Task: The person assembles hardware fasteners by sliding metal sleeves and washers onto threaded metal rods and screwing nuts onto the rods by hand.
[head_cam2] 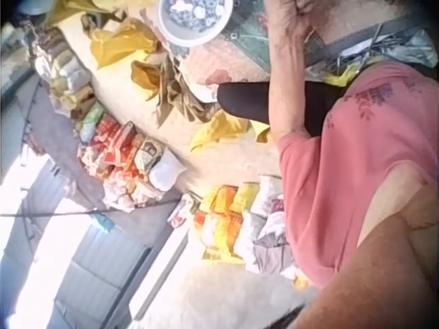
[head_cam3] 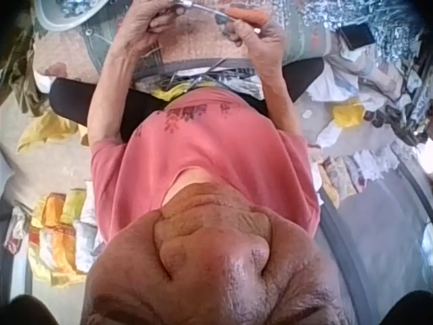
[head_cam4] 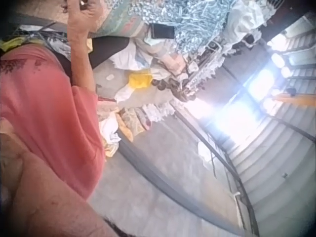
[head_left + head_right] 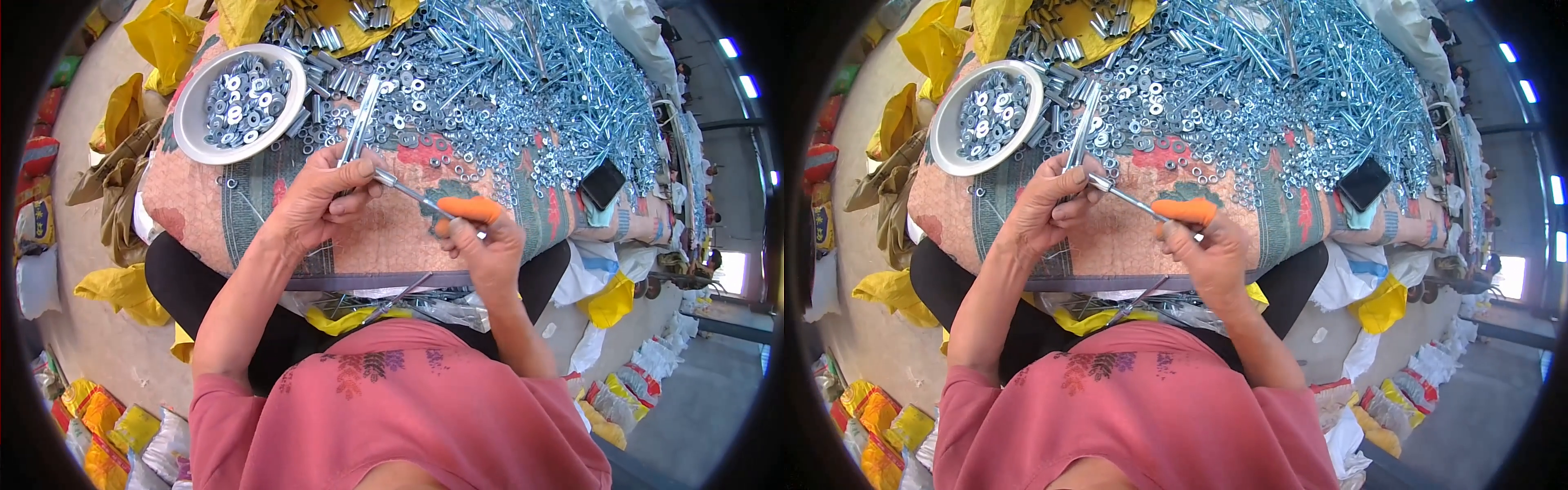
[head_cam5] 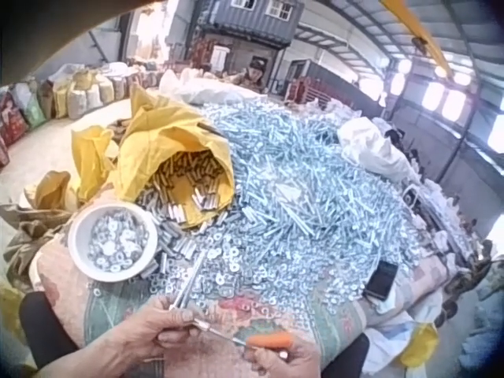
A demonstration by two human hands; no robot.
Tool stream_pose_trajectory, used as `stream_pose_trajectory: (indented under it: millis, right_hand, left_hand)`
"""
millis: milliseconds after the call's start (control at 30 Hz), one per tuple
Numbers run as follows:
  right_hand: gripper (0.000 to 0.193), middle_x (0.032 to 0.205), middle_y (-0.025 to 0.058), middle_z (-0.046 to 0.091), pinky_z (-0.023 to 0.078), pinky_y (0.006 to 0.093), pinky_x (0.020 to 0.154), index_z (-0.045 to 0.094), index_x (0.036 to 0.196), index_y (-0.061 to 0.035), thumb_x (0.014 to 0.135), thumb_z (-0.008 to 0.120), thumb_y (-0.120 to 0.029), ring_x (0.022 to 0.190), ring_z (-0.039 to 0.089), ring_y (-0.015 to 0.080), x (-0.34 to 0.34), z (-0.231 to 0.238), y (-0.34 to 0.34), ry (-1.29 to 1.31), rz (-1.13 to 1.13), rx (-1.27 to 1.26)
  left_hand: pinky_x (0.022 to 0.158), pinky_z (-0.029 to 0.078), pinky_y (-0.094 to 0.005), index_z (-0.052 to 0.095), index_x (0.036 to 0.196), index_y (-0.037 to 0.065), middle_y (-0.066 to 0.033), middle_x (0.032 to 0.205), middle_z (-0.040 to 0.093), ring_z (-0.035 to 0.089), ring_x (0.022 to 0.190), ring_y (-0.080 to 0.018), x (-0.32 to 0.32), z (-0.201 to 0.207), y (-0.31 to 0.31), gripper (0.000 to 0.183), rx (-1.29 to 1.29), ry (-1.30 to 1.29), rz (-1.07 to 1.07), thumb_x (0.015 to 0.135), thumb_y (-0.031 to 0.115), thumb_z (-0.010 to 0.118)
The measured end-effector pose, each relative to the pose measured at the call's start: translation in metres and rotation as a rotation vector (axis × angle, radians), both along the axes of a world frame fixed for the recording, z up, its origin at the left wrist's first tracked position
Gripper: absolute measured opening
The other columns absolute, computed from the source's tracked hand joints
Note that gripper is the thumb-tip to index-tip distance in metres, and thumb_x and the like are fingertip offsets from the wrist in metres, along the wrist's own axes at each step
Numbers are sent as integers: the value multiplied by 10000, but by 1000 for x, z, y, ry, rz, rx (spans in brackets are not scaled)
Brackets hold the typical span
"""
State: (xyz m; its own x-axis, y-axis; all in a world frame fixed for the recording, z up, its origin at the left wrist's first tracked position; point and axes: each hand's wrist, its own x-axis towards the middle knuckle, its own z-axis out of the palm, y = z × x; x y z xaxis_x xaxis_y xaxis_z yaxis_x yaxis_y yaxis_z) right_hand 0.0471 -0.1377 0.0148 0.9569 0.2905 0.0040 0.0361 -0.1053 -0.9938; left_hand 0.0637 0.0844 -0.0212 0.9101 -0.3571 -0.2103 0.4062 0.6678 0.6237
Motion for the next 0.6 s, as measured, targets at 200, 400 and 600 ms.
stream_pose_trajectory:
  millis: [200, 400, 600]
  right_hand:
    - [300, 1072, 185, 525, 440, 344, 776, 519, 1157, -15, 878, 533, -125, 946, 526, 275, 5, -23, 41, -651, -7, -313]
    - [356, 1101, 170, 513, 406, 391, 851, 522, 1184, -42, 861, 555, -189, 1005, 497, 319, 10, -3, 47, -151, 135, 108]
    - [339, 1136, 136, 521, 404, 374, 856, 631, 1041, -102, 706, 681, -91, 1000, 494, 306, 82, -25, -2, -799, 65, -897]
  left_hand:
    - [333, 270, -163, 542, 880, 36, -33, 702, 558, 395, 429, -25, -17, 2, -33, 154, -89, 166, 68, 825, 138, 644]
    - [490, 524, -222, 550, 904, 39, -34, 765, 575, 581, 563, -114, -21, 0, -31, 216, -203, 144, 78, 876, 251, 580]
    - [410, 490, -232, 484, 1038, 41, -46, 709, 555, 584, 539, -148, -27, -1, -28, 207, 47, 267, -69, 902, 192, 524]
